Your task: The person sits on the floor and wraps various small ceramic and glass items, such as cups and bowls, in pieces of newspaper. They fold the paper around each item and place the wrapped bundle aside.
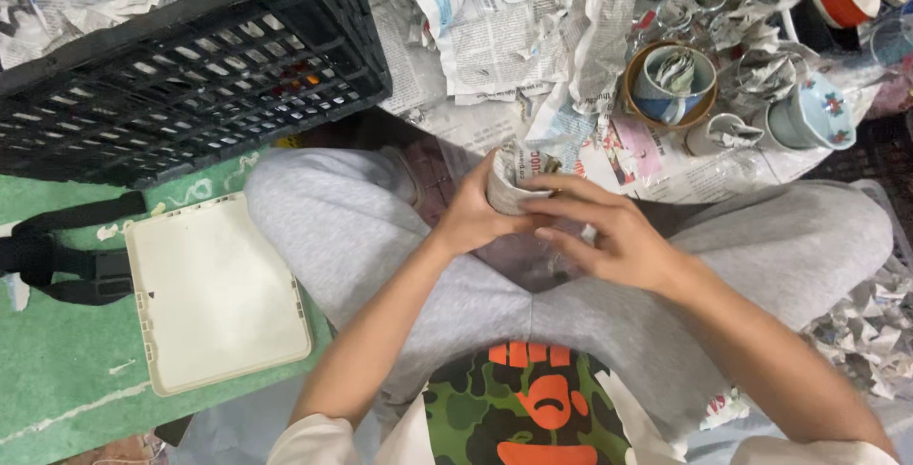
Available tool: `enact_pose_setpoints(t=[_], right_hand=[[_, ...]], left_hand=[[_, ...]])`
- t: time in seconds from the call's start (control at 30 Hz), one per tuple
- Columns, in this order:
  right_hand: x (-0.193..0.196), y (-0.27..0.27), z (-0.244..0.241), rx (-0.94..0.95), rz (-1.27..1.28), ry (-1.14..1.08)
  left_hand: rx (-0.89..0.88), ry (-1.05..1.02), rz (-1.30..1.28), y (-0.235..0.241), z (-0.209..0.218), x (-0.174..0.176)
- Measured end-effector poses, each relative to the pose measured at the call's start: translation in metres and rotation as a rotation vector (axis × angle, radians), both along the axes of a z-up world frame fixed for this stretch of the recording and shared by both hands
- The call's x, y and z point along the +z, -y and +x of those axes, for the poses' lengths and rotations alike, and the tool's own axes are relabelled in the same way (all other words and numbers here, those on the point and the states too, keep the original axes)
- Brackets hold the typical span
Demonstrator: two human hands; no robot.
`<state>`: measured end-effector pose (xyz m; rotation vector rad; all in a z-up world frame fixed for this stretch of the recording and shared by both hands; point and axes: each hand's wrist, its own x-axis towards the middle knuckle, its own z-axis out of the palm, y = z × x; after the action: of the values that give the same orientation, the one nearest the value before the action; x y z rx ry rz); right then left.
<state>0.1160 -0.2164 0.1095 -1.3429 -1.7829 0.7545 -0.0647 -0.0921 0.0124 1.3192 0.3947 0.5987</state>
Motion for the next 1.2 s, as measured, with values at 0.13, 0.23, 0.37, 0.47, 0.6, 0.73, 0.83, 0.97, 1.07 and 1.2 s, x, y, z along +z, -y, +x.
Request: enact_pose_setpoints(t=[0.13, 0.23, 0.37, 0.47, 0.6, 0.73, 0.83, 0.97, 1.07, 1.2], right_hand=[[0.000, 0.007, 0.005, -0.162, -0.026, -0.081], [-0.010, 0.008, 0.008, -0.272, -0.097, -0.150], [-0.025, 0.009, 0.014, -0.121, 0.059, 0.162], [-0.030, 0.008, 0.021, -0.005, 0.014, 0.209], [-0.038, 0.011, 0.015, 0.135, 0.029, 0.079], [-0.038, 0.013, 0.010, 0.193, -0.214, 0.048], [-0.032, 0.010, 0.009, 0.195, -0.318, 0.066], [-0.028, 0.010, 0.007, 0.181, -0.309, 0.074], [-0.029, 0.011, 0.009, 0.136, -0.314, 0.017], [-0.037, 0.013, 0.017, 0.099, -0.240, -0.154]], left_hand=[[-0.023, 0.006, -0.039, 0.002, -0.002, -0.016], [-0.056, 0.032, -0.035, 0.008, -0.002, -0.026], [-0.168, -0.004, 0.006, 0.014, -0.002, -0.034], [-0.297, -0.090, 0.109, 0.003, -0.001, -0.034], [-0.533, -0.196, -0.114, -0.005, -0.011, -0.034], [-0.640, -0.285, -0.241, -0.002, -0.013, -0.036], [-0.632, -0.286, -0.143, -0.002, -0.008, -0.034], [-0.670, -0.199, -0.213, -0.001, -0.008, -0.037], [-0.653, -0.183, -0.198, -0.004, -0.008, -0.039], [-0.624, -0.190, -0.179, -0.005, -0.009, -0.043]])
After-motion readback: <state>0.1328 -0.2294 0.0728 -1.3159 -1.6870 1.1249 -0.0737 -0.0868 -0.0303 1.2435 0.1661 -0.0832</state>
